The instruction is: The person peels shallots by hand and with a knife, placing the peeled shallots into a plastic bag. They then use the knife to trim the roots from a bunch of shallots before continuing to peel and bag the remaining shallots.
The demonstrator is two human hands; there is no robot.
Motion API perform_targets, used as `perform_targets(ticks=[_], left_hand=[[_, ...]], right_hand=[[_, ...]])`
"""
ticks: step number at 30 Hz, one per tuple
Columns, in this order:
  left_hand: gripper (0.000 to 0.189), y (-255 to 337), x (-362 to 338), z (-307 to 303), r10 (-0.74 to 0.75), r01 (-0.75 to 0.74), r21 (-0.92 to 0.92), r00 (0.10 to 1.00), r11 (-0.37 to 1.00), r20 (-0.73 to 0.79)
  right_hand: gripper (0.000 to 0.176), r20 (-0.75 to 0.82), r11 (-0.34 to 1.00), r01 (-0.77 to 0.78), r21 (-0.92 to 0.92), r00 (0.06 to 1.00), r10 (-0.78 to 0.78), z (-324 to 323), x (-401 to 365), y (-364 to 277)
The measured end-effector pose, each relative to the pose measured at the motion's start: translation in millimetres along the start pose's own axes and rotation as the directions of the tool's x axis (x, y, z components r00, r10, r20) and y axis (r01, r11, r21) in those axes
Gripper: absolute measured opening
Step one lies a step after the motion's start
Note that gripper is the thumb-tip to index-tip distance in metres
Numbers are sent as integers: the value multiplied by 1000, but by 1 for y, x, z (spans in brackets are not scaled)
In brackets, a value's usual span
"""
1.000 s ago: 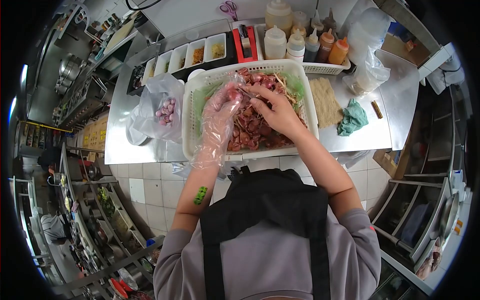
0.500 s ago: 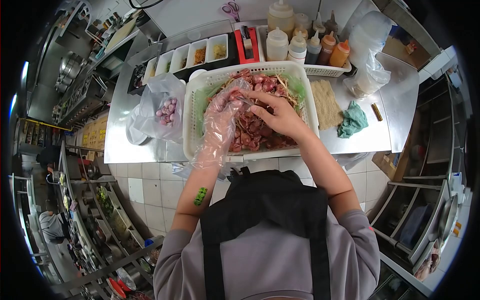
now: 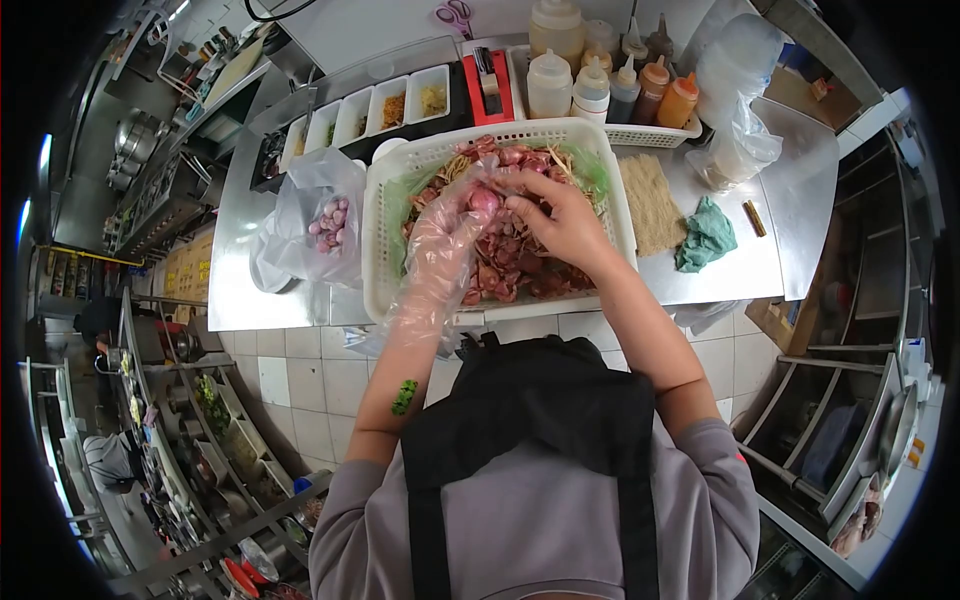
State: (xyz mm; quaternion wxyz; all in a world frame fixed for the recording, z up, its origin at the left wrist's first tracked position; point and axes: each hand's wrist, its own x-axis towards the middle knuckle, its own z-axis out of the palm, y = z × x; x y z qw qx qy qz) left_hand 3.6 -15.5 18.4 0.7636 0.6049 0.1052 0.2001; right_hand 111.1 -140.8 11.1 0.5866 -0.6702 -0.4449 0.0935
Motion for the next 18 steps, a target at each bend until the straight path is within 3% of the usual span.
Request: perform_targets(ticks=[1,3,4,6,9,13,18], left_hand=[[41,0,0,0,-22,22,-18,999,1000,-35],[41,-1,1,-2,-43,40,-38,997,998,-69],[40,-4,1,-5,-44,40,-55,997,998,-69],[39,-5,1,-8,-44,39,-71,996,997,-72],[38,-4,2,-11,-28,21,-82,997,996,-75],[32,-11,3,-15,-57,48,-119,996,992,-71],[29,-4,1,-9,-75,67,-99,994,993,-85]], right_hand=[[28,0,1000,0,-1,1000,0,-2,0,-1],[29,19,980,-198,-26,980,198,-7,1,-7],[29,20,980,-195,-27,980,196,-8,0,-11],[30,115,985,-83,153,991,66,-8,-3,-17],[34,134,996,27,87,990,-39,-4,-4,-4],[29,100,998,62,-13,993,-61,1,-5,-6],[18,91,998,-9,-67,996,15,2,-4,-7]])
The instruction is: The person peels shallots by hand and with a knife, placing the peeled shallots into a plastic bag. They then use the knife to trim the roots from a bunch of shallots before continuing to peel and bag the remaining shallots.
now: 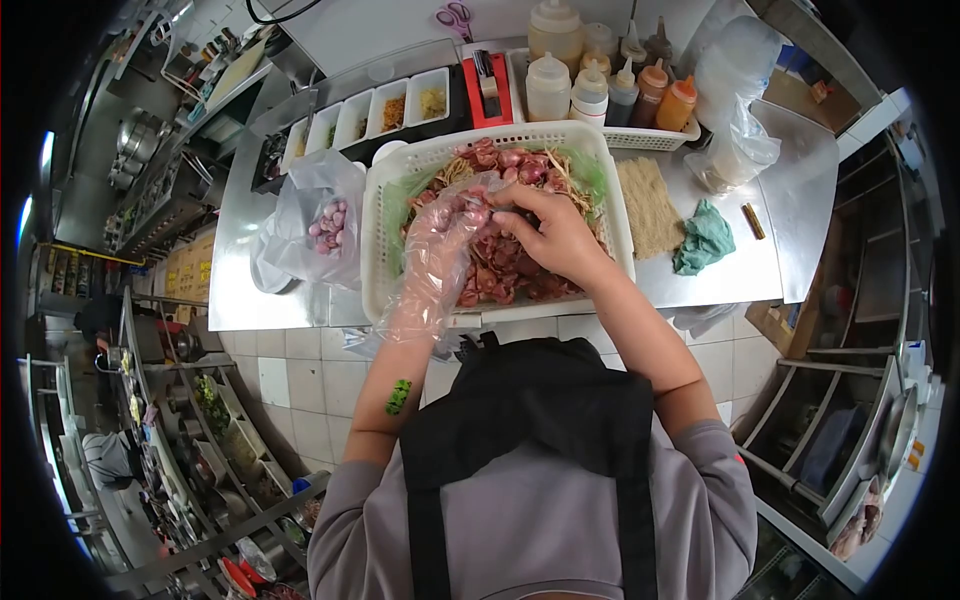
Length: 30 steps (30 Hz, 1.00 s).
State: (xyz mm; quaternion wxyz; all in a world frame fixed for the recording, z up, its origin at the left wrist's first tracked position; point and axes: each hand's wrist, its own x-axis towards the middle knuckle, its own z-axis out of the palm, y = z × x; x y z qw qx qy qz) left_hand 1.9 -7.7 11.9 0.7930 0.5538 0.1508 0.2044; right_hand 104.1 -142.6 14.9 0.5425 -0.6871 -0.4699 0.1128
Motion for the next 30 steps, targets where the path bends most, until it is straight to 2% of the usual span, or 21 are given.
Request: perform_targets(ticks=[1,3,4,6,10,12,13,15,17,19,22,24,27,29,30], left_hand=[[31,2,-1,2,-9,9,3,1000,1000,25],[33,6,-3,8,-19,19,7,998,1000,56],[34,9,-5,12,-13,14,-18,998,1000,60],[34,8,-4,12,-6,9,-43,998,999,67],[38,7,-2,6,-34,38,-51,996,998,77],[40,8,-2,7,-61,66,-63,996,996,67],[41,5,0,6,-48,52,-97,998,994,37],[43,5,0,4,-34,34,-131,999,991,4],[44,8,-2,5,-30,44,-158,995,987,90],[42,13,-4,7,-47,57,-137,996,989,73],[39,4,-2,0,-79,85,-101,995,991,65],[38,1,1,-3,-92,98,-85,993,992,74],[37,2,3,-2,-160,162,-89,987,983,25],[35,-1,4,-5,-86,101,-220,993,970,78],[35,-4,5,-5,-85,101,-219,993,970,80]], right_hand=[[18,-2,1000,1,2,1000,-1,-1,0,1],[18,17,978,-89,187,996,87,-5,0,3],[18,13,979,-89,186,996,88,-5,0,6],[18,16,953,-180,244,983,182,-5,1,14],[23,-32,953,-189,236,979,202,-7,1,13],[26,16,915,-148,376,988,153,-10,-2,5],[26,16,915,-147,375,988,153,-11,-3,2],[29,59,951,-71,302,997,56,-12,-3,-2],[29,56,958,-45,285,998,30,-8,-2,5],[29,52,963,-19,268,999,6,-7,-1,4],[26,52,966,-41,254,998,29,-6,0,0],[22,27,994,-37,106,999,34,-4,1,5],[19,-10,985,-83,151,996,86,-2,1,6],[18,13,975,-137,174,991,137,-4,1,3],[18,40,962,-190,196,982,186,-5,1,2]])
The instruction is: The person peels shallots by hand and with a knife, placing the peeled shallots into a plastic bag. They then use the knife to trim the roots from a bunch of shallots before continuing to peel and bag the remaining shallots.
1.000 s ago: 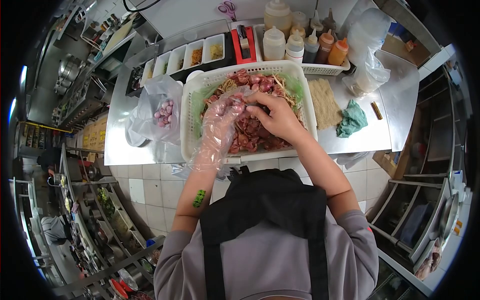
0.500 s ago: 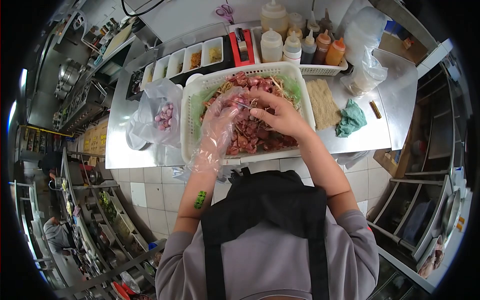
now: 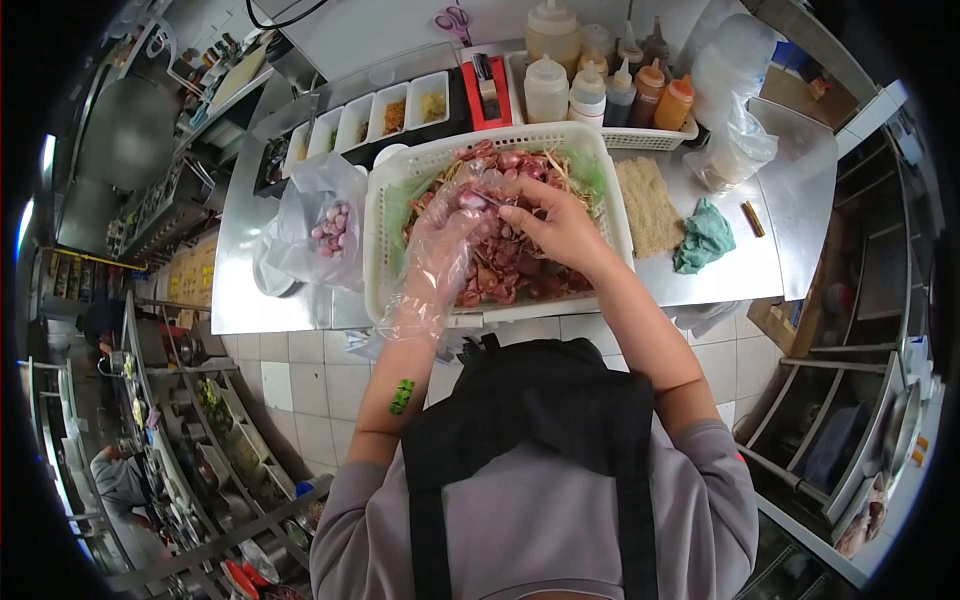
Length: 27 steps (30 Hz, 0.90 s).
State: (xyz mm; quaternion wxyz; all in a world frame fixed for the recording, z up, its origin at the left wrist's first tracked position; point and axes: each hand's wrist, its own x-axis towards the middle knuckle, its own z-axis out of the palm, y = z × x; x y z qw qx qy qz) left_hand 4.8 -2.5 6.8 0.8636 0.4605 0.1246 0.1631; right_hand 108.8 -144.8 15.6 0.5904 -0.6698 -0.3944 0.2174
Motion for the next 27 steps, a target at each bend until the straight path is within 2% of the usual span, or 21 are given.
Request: perform_targets(ticks=[2,4,6,7,9,10,12,14,19,21,23,25,26,27], left_hand=[[37,-4,1,0,77,-70,69,991,995,-109],[37,-3,0,-1,53,-47,66,993,997,-105],[37,-1,-1,1,32,-26,62,994,998,-101],[34,1,-3,4,30,-17,97,991,995,-131],[31,1,-3,3,30,-9,130,987,991,-160],[31,-1,-2,-2,70,-58,114,993,992,-100],[31,-4,-2,-5,111,-107,94,993,990,-41],[30,-5,-2,-6,102,-93,122,992,988,-75],[31,-5,-4,-5,103,-88,165,991,982,-89],[31,-4,-5,-2,105,-82,203,989,976,-105],[33,-3,-5,1,119,-108,182,992,977,-48],[36,2,-8,9,128,-119,197,991,973,-37],[38,3,-10,13,139,-131,211,990,969,-24],[38,5,-11,15,138,-130,211,990,969,-22]], right_hand=[[19,18,998,18,55,1000,-19,4,1,13],[19,37,993,35,109,999,-39,4,2,17],[26,-113,996,53,71,993,-45,3,3,15],[26,-114,996,55,69,992,-47,2,2,12],[32,17,976,52,212,998,-56,0,-3,2],[32,18,976,52,211,998,-57,-1,-4,0],[37,122,997,76,31,989,-79,-2,-6,-3],[38,95,988,131,77,986,-138,3,-5,2],[30,30,977,204,-55,979,-202,6,-3,3],[29,27,980,190,-57,982,-189,6,-3,5],[29,24,982,178,-59,984,-177,5,-1,8],[28,34,990,118,75,992,-121,3,0,11],[28,33,990,118,76,992,-121,2,0,11],[28,45,984,53,171,997,-62,0,0,10]])
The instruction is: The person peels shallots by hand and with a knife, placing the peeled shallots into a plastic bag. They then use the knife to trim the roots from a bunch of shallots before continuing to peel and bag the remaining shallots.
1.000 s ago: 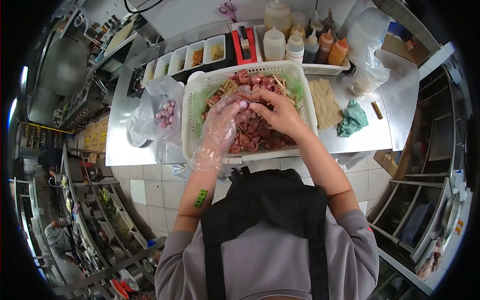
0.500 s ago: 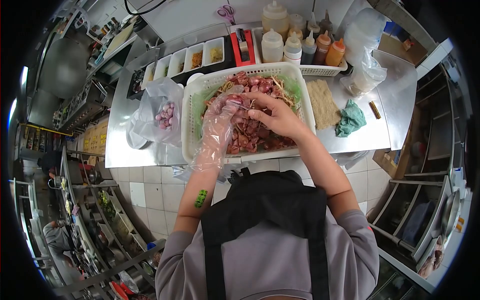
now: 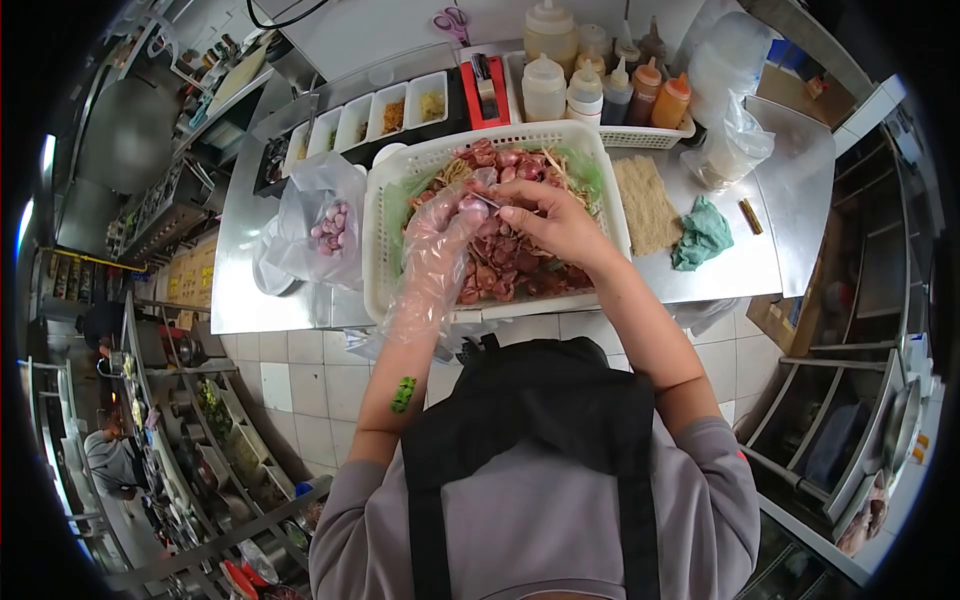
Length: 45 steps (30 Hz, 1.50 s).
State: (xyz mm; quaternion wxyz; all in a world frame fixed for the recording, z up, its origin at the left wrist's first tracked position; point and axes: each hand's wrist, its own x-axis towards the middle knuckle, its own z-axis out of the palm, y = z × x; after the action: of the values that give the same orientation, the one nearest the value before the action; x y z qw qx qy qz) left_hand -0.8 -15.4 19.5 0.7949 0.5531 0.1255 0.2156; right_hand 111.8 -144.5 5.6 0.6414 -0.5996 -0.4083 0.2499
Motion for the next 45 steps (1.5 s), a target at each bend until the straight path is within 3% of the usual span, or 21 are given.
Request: perform_targets(ticks=[1,2,5,9,10,11,13,15,18,20,22,23,25,29,35,36,38,39,41,44,45], left_hand=[[38,2,-1,1,7,-8,25,999,1000,35],[38,2,-2,1,14,-17,49,997,999,70],[42,1,-1,1,13,-15,31,996,999,85],[41,-5,1,-3,19,-19,124,1000,992,-4],[40,-1,0,-2,20,-23,153,1000,988,20],[44,2,-2,6,42,-39,144,999,989,-23],[40,1,-4,0,68,-22,348,990,937,-120],[39,0,-10,-3,152,-126,387,988,914,-38],[44,-10,-12,-8,131,-109,331,990,937,-44],[48,-28,1,-30,104,-111,359,994,927,40],[43,-55,11,-48,399,-445,421,895,790,198],[43,-55,14,-46,396,-447,411,894,794,208],[37,-32,8,-23,69,-72,85,997,994,43],[35,-41,13,-31,96,-105,129,993,986,71],[52,-20,-2,-2,199,-197,241,980,950,18],[51,9,-17,22,30,-24,256,999,966,-17],[48,8,-13,18,137,-131,485,990,865,23],[46,7,-12,21,192,-185,401,981,897,22],[44,5,-6,6,207,-175,551,978,816,5],[38,-4,1,-9,159,-151,416,987,897,16],[37,-4,0,-9,65,-67,214,998,974,17]], right_hand=[[28,7,993,-61,99,998,60,-2,0,-1],[28,5,993,-60,98,998,60,-3,-1,-4],[29,25,948,-299,105,954,298,-6,-1,-10],[32,-33,999,-30,37,999,31,-3,0,3],[33,-5,988,148,-43,989,-148,-4,-1,2],[40,104,989,146,5,984,-145,-4,2,11],[42,91,920,311,-240,950,-298,0,-5,8],[40,104,913,317,-256,948,-300,6,-6,2],[36,135,894,410,-179,911,-390,4,-3,6],[35,115,907,321,-272,947,-300,1,-4,10],[33,85,907,316,-279,949,-304,1,-7,12],[32,76,905,307,-294,952,-298,2,-7,15],[31,68,908,279,-313,960,-272,2,-9,10],[29,52,893,233,-384,972,-231,3,-11,5],[27,-29,929,226,-292,969,-245,3,-7,10],[27,-37,937,204,-282,974,-223,3,-8,8],[27,-22,951,220,-218,973,-230,1,-5,4],[27,-18,953,231,-196,971,-239,1,-1,12],[28,-63,953,205,-224,972,-225,4,-4,5],[29,-62,982,95,-163,992,-107,4,-6,0],[30,-64,992,59,-114,996,-67,2,-5,-6]])
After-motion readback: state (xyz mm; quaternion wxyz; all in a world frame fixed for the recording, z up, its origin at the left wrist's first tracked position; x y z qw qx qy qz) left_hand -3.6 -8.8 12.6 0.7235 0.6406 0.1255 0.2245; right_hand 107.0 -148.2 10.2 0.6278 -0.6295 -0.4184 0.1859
